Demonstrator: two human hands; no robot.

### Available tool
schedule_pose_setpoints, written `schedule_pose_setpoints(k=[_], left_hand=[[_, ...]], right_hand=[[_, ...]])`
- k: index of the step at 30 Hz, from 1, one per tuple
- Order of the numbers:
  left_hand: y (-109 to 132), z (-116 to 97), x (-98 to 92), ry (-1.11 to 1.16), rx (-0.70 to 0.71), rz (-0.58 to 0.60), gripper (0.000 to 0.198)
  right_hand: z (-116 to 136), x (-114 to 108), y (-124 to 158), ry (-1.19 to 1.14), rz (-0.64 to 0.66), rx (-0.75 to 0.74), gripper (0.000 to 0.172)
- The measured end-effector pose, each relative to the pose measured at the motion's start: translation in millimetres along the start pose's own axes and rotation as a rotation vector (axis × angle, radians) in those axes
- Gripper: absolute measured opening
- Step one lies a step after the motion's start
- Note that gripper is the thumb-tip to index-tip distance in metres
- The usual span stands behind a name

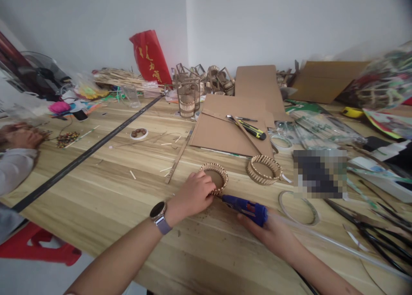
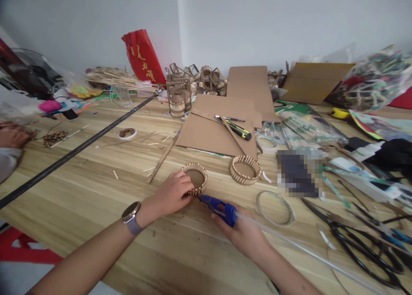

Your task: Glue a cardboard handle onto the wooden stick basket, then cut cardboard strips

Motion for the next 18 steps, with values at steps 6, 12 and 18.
schedule_pose_setpoints(k=[6,12,18], left_hand=[[0.0,0.3,0.9,0.009,-0.006,0.012,0.007],[0.1,0.5,0.4,0.006,-0.010,0.018,0.007],[-0.2,0.0,0.4,0.007,-0.013,0.019,0.008]], right_hand=[[-1.3,2.6,-0.3,-0.007,-0.005,-0.007,0.041],[-2.4,1.5,0.4,0.031,-0.031,-0.008,0.038],[-1.4,0.6,2.1,0.054,-0.013,0.027,0.046]])
Point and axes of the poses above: each hand's wrist, its own y-axis away from the middle knuckle, its own x-axis out of the palm, z = x × y, the point moved 8 cm from there along -y, towards the middle knuckle, and after that the axes turned 12 degrees about y, right-handed, at the moved point
